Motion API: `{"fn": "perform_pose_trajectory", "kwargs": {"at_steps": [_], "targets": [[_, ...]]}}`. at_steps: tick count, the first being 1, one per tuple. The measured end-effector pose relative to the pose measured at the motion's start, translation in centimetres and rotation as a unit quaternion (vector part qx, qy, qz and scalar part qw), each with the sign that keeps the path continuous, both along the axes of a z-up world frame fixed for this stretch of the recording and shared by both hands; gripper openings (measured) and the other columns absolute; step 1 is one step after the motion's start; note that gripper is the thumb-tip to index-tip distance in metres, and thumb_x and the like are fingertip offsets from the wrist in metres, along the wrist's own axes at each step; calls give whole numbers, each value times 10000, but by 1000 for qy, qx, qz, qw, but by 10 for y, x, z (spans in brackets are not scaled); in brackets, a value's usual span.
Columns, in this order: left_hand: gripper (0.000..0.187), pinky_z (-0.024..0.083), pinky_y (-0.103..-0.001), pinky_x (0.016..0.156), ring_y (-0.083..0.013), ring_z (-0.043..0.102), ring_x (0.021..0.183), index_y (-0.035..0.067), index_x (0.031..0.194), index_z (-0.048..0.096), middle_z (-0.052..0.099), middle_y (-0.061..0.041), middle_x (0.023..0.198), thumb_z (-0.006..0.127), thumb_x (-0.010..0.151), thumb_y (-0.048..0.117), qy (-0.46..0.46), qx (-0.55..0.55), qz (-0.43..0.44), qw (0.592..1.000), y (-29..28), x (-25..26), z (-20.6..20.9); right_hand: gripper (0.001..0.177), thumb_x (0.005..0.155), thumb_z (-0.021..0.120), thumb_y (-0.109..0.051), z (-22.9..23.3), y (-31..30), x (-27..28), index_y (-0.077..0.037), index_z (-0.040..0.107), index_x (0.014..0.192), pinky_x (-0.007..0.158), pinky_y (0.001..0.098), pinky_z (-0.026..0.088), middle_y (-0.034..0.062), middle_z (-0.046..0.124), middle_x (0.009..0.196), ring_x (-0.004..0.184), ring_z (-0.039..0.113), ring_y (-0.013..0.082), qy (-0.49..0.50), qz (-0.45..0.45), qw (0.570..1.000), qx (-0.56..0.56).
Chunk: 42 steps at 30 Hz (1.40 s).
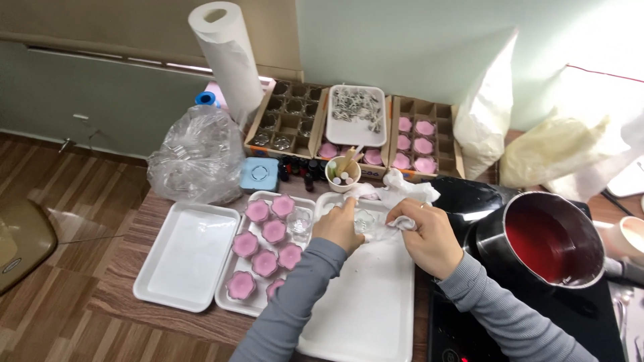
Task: The person wipes small glass candle holders clean with a white cloth and places the cleaned holders on a tray. They also arrange pink flower-shaped candles into cardboard divider boxes and continue wiping more glass holders one at a time.
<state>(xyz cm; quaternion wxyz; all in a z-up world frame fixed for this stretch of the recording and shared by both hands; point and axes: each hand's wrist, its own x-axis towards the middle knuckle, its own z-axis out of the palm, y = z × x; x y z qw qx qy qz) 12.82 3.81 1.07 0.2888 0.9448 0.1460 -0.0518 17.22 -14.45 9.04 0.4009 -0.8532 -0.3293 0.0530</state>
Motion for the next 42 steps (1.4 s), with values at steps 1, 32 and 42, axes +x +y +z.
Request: {"fn": "perform_pose_trajectory", "kwargs": {"at_steps": [1,32,42], "targets": [[761,577,-490,835,-381,698,1000,149,1353,464,672,-183,1114,857,711,264,0,-1,2,1000,9,-2,12,336,677,531,115,3,6,1,-23,711,925,648,348,512,119,723,866,714,668,269,0,2,1000,-1],[149,615,-434,797,-299,718,1039,100,937,783,736,-106,1061,640,902,125,-100,176,60,977,213,221,-47,222,851,660,-210,-44,257,203,-167,788,1027,845,482,571,171,731,1038,951,702,386,-87,-98,976,-173],[178,616,-433,781,-283,721,1044,99,948,779,739,-105,1058,603,946,123,-70,203,17,976,211,232,-72,236,866,660,-243,-59,256,206,-145,774,1048,864,469,571,168,729,1055,983,703,377,-88,-106,974,-178]]}}
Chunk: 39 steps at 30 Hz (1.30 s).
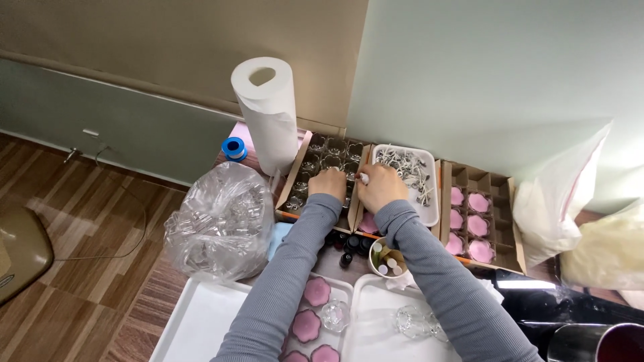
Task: The person wipes small glass candle holders clean with a white cloth and places the cleaned holders on a tray. They also arrange pink flower-shaped candles into cardboard divider boxes and continue wiping more glass holders one at a time.
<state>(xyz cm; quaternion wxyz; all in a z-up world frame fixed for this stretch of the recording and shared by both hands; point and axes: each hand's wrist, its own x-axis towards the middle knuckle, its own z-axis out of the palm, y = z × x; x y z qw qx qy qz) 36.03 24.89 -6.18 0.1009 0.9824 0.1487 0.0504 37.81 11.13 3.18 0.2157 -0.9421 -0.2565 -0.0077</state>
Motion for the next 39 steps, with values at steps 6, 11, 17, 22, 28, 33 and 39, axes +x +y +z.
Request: {"fn": "perform_pose_trajectory", "kwargs": {"at_steps": [6,11,17,22,28,33,39], "targets": [[131,614,-435,784,-306,725,1006,61,949,762,726,-135,1041,686,849,96,-21,-19,24,999,-2,-12,17,218,852,668,-249,12,-7,-7,-174,788,1018,888,458,565,121,731,1104,1001,699,365,23,-17,999,32],[105,617,-451,792,-331,743,971,53,939,756,731,-142,1030,681,880,97,-38,-15,41,998,-9,-20,23,213,851,684,-254,14,-8,-9,-172,782,1022,888,459,565,112,735,1113,1009,701,359,19,-21,998,47],[113,609,-472,790,-390,732,950,71,940,753,711,-174,1045,703,852,121,-59,-51,82,994,-9,-27,22,261,874,663,-231,-2,-10,-6,-202,773,1109,913,453,568,129,733,1122,1009,709,347,31,29,999,-1],[148,578,-508,811,-428,706,924,86,954,747,690,-195,1053,735,836,173,-114,-129,109,979,-9,-44,59,344,866,623,-190,-3,-15,-5,-219,755,1182,893,466,564,136,723,1151,1028,696,351,44,58,997,1],[182,567,-476,848,-399,696,943,69,912,739,702,-185,1008,762,771,183,-149,-194,102,964,-3,-61,92,338,827,624,-185,15,-27,-9,-107,770,1122,912,413,570,191,757,1040,907,743,367,40,106,982,154],[228,555,-471,863,-377,677,935,38,853,728,696,-201,927,803,755,230,-156,-207,53,964,-27,-104,138,314,901,651,-335,72,-53,-48,-78,781,1028,755,396,570,173,759,848,787,743,340,76,92,975,186],[304,608,-351,815,-269,774,893,28,1074,712,780,-145,992,757,821,191,-218,-368,-42,903,-77,-176,175,287,869,664,-268,82,-107,-87,-45,802,984,608,349,557,166,739,712,617,728,241,-2,138,967,214]]}}
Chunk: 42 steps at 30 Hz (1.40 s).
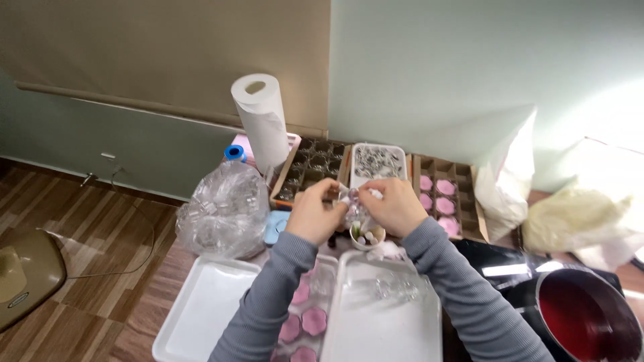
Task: The person wipes small glass candle holders clean with a white cloth and places the cleaned holders on a tray. They also arrange pink flower-shaped candles into cardboard divider boxes and continue wiping more glass holders one at a time.
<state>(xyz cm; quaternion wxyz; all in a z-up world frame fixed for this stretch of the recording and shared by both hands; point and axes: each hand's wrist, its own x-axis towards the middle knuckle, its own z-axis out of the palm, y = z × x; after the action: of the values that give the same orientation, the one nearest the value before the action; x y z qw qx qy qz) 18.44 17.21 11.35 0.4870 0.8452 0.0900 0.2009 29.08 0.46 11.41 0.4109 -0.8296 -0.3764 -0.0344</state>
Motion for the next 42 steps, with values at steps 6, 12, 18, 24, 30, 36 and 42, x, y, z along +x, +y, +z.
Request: {"fn": "perform_pose_trajectory", "kwargs": {"at_steps": [6,12,18,24,30,36,42], "targets": [[602,614,-284,634,-158,744,725,28,1278,620,763,-89,1059,754,697,111,12,-121,-112,986,-57,-79,-19,296,853,650,-273,27,-57,-80,-66,792,1009,550,385,535,206,691,613,516,699,279,118,-47,983,-132],[659,554,-299,625,-127,667,692,12,1233,680,744,-110,834,921,650,201,-10,25,-37,999,-112,-132,-69,282,888,662,-286,1,-117,-127,-48,792,964,576,361,548,149,738,693,570,705,213,128,37,984,-116],[616,581,-284,570,-161,705,634,71,1189,729,762,-72,898,920,635,262,126,-137,-67,980,-155,-160,-71,343,853,744,-162,-12,-181,-135,-7,616,1131,842,301,515,131,704,1020,951,665,143,144,65,987,-14],[623,602,-244,671,-139,764,808,36,1234,664,782,-82,1057,911,693,221,-3,-151,-139,979,-177,-153,-97,311,727,675,31,-21,-185,-163,-12,542,1005,834,320,507,130,604,949,916,609,207,84,32,995,31],[638,509,-293,479,-180,654,544,63,1224,702,790,-95,872,915,654,256,115,-147,-85,979,-172,-154,-76,324,734,715,-47,-30,-190,-170,-99,751,1052,924,383,463,65,736,1000,1047,651,266,1,121,990,-75],[670,580,-253,519,-117,703,550,12,1221,714,793,-104,913,923,626,236,39,-89,-106,990,-160,-158,-97,545,743,718,-84,-27,-198,-171,-33,656,1282,1076,564,242,169,679,1228,1190,579,326,7,264,960,-94],[609,559,-282,540,-169,689,582,36,1206,726,779,-90,1080,902,640,177,-13,-32,-139,990,-170,-163,-85,477,696,688,15,-56,-208,-174,-87,704,1162,1151,602,194,51,734,1005,1027,682,226,-11,232,965,-120]]}}
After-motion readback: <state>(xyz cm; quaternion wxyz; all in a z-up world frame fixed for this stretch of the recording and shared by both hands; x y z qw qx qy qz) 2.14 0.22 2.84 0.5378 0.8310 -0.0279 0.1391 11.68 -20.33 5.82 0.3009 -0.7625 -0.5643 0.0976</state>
